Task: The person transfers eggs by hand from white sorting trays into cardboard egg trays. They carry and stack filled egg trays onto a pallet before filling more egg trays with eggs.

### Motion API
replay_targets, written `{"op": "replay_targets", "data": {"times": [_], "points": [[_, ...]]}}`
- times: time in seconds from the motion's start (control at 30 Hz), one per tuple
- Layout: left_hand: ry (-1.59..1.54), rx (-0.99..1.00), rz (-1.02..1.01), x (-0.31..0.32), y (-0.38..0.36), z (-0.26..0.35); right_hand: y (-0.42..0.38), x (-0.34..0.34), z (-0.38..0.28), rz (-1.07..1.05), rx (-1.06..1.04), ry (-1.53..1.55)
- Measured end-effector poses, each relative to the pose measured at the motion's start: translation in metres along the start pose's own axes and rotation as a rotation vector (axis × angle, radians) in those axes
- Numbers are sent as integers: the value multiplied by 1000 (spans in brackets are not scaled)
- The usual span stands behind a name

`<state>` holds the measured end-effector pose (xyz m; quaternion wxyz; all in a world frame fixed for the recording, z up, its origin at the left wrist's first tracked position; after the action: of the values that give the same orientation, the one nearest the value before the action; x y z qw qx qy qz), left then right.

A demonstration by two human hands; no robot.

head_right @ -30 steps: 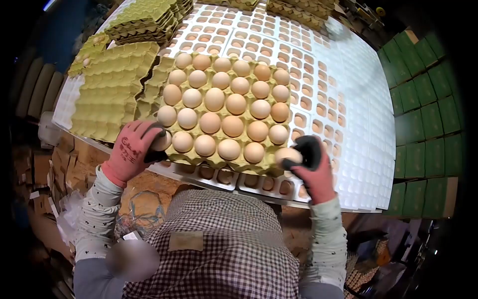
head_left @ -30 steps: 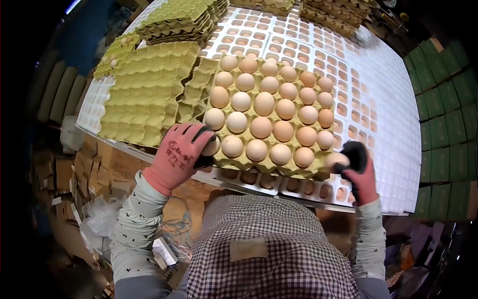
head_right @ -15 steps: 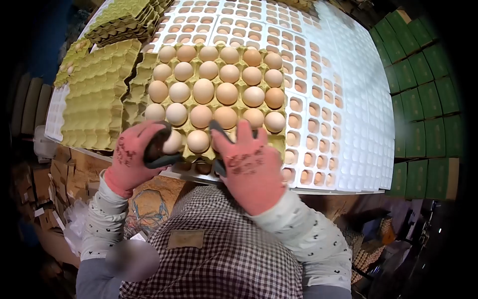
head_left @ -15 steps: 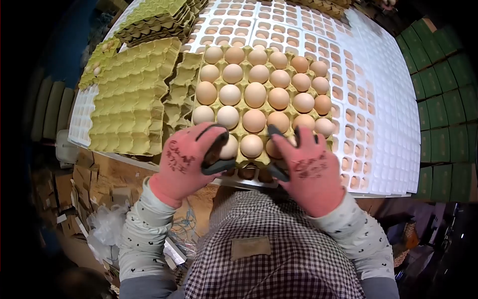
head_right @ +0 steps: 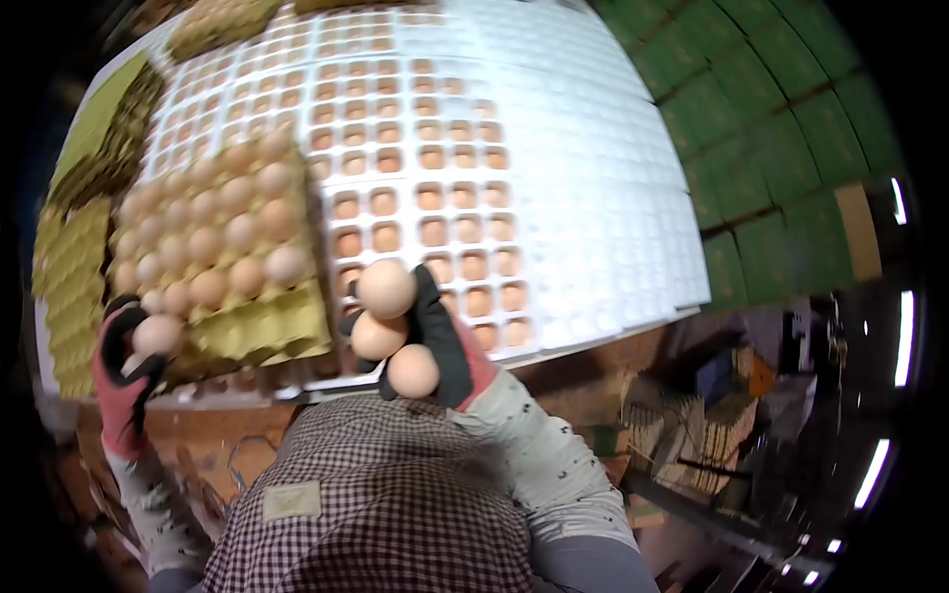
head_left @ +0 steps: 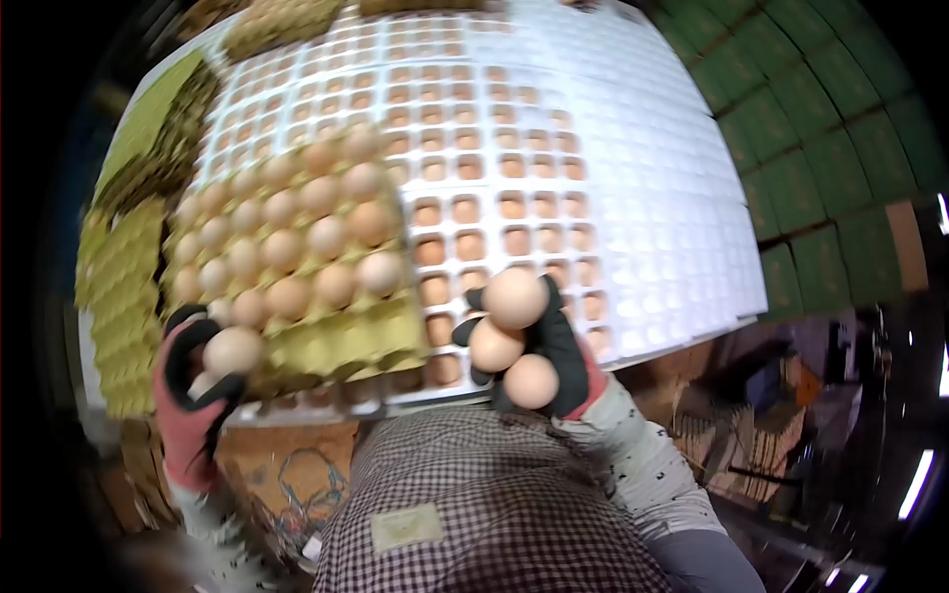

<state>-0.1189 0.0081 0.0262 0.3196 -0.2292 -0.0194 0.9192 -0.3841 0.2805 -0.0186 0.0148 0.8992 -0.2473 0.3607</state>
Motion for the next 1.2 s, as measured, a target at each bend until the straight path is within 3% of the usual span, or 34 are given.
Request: {"op": "replay_targets", "data": {"times": [0.03,0.1,0.13,0.17,0.2,0.27,0.37,0.43,0.53,0.63,0.67,0.7,0.83,0.87,0.97,1.03,1.1,1.2], "points": [[-76,-48,-28,8,-3,6,-8,-25,0,74,129,302],[-190,-31,-123,71,-23,22,-37,-74,-12,101,159,103],[-247,-75,-255,120,-34,36,-50,-87,-29,203,121,-50],[-229,-24,-605,167,-32,54,-63,-112,-40,258,73,-136],[-203,-68,-660,217,-36,64,-76,-136,-51,314,31,-226],[-58,82,-822,322,-22,102,-95,-196,-83,383,-51,-384],[-109,109,-747,442,5,118,-112,-285,-134,559,-192,-648],[145,352,-487,495,30,146,-109,-320,-177,554,-369,-1146],[755,583,-241,562,62,150,-73,-326,-225,463,-390,-1675],[718,516,-175,554,63,162,-40,-338,-240,307,-390,-1946],[718,577,-106,547,63,158,-35,-338,-242,268,-411,-1994],[778,515,-159,540,61,153,-30,-342,-241,217,-407,-1979],[994,662,-249,540,51,107,-16,-348,-220,-100,-293,-2090],[1021,585,-256,540,52,117,-15,-350,-222,-114,-257,-2118],[822,239,-384,536,68,160,-10,-363,-234,-141,-162,-2157],[517,325,-225,548,84,171,-12,-373,-237,-199,-316,-2128],[598,544,-60,565,95,154,-10,-377,-250,-98,-293,-2026],[621,458,-69,577,91,129,-12,-382,-268,276,-449,-2077]]}}
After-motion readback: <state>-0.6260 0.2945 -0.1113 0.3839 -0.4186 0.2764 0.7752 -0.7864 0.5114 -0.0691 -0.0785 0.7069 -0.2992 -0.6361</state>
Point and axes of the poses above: each hand's wrist, its own y-axis towards the middle knuckle, its own x-axis out of the palm, z = x × y, the point moved 2 cm from there along y, towards the middle knuckle, and after that the axes turned 14 degrees about -x, right-handed, at the moved point
